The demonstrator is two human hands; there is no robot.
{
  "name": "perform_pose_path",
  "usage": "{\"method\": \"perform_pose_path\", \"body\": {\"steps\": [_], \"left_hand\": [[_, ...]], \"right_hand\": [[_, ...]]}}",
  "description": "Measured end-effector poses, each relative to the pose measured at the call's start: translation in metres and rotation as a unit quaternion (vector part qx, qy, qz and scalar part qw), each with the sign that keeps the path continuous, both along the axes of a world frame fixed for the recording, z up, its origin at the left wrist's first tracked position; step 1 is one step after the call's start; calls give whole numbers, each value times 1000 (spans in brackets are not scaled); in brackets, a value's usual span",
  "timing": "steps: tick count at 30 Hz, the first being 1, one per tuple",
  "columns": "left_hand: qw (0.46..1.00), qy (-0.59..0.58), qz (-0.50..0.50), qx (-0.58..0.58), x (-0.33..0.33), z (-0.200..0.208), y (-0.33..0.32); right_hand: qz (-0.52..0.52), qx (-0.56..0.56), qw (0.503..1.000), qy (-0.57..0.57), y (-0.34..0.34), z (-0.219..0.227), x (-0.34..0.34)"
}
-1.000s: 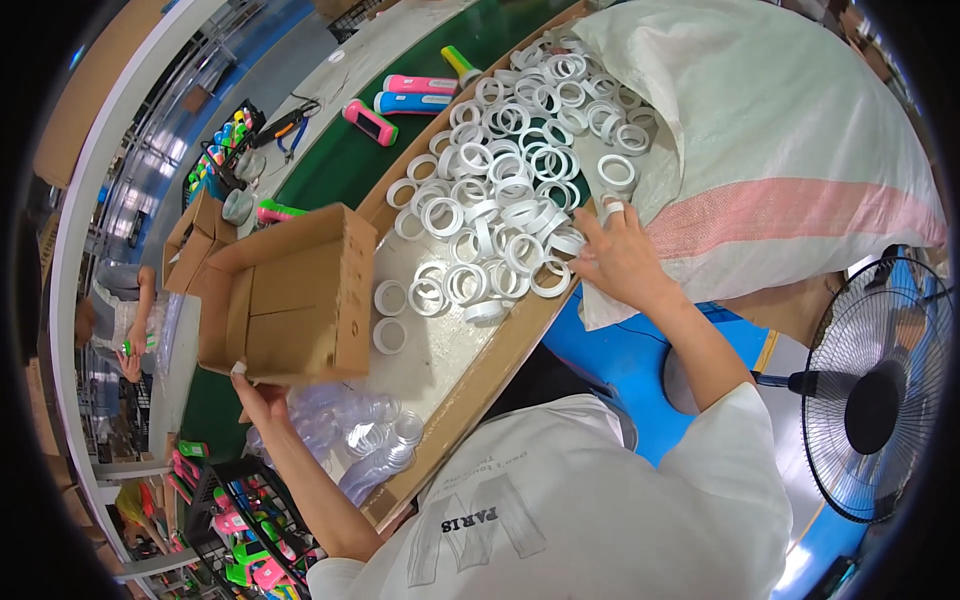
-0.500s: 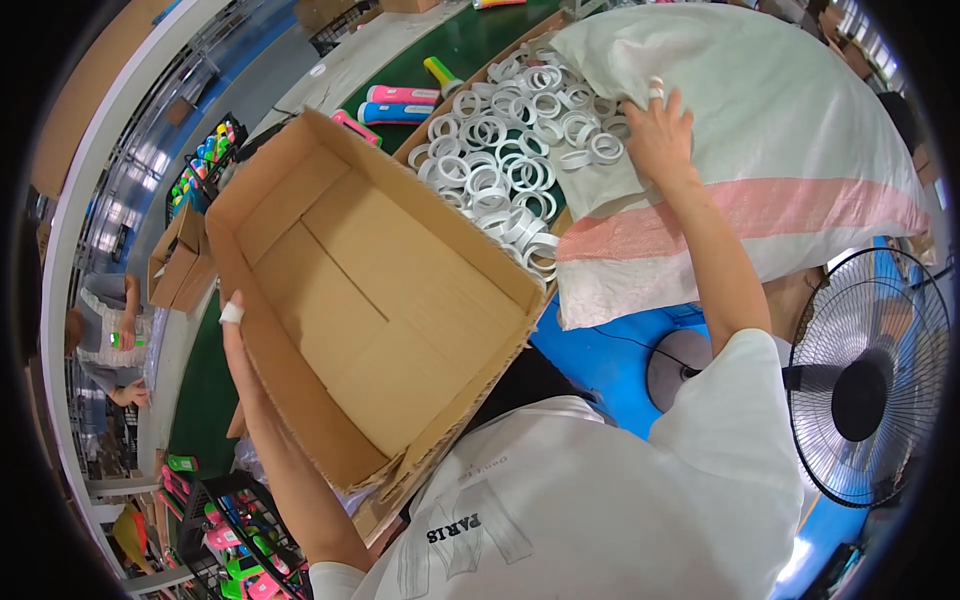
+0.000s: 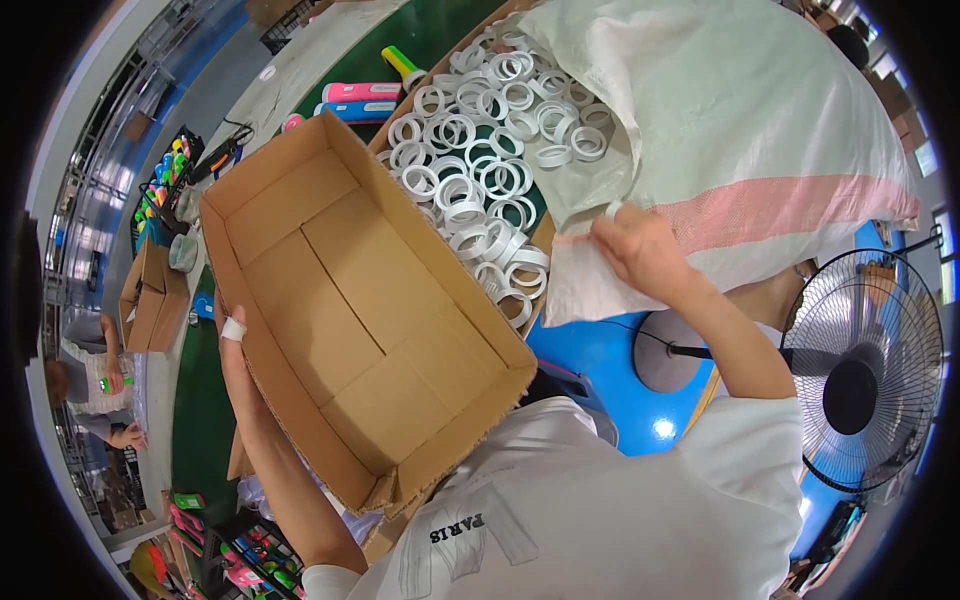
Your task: Assembling flashlight bodies by attaching plastic rings and internal components at an industrial workstation.
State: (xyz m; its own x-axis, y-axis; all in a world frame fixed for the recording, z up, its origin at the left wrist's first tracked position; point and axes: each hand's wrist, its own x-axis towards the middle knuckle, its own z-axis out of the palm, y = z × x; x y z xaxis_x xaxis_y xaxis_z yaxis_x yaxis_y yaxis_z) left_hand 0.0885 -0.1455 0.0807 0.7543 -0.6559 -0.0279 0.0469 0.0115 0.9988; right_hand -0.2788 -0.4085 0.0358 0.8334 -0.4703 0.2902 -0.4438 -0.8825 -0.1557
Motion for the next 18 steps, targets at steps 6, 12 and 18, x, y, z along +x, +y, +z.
{"method": "perform_pose_path", "body": {"steps": [6, 12, 18], "left_hand": [[999, 13, -39, -16, -20, 23, -32], [991, -41, -130, 5, -29, 31, -86], [966, -142, -130, 175, -62, 23, -175]], "right_hand": [[-144, 68, 936, -315, -60, 73, 23], [-102, 137, 771, -613, -153, 154, -15], [-80, 84, 680, -724, -99, 274, -20]]}}
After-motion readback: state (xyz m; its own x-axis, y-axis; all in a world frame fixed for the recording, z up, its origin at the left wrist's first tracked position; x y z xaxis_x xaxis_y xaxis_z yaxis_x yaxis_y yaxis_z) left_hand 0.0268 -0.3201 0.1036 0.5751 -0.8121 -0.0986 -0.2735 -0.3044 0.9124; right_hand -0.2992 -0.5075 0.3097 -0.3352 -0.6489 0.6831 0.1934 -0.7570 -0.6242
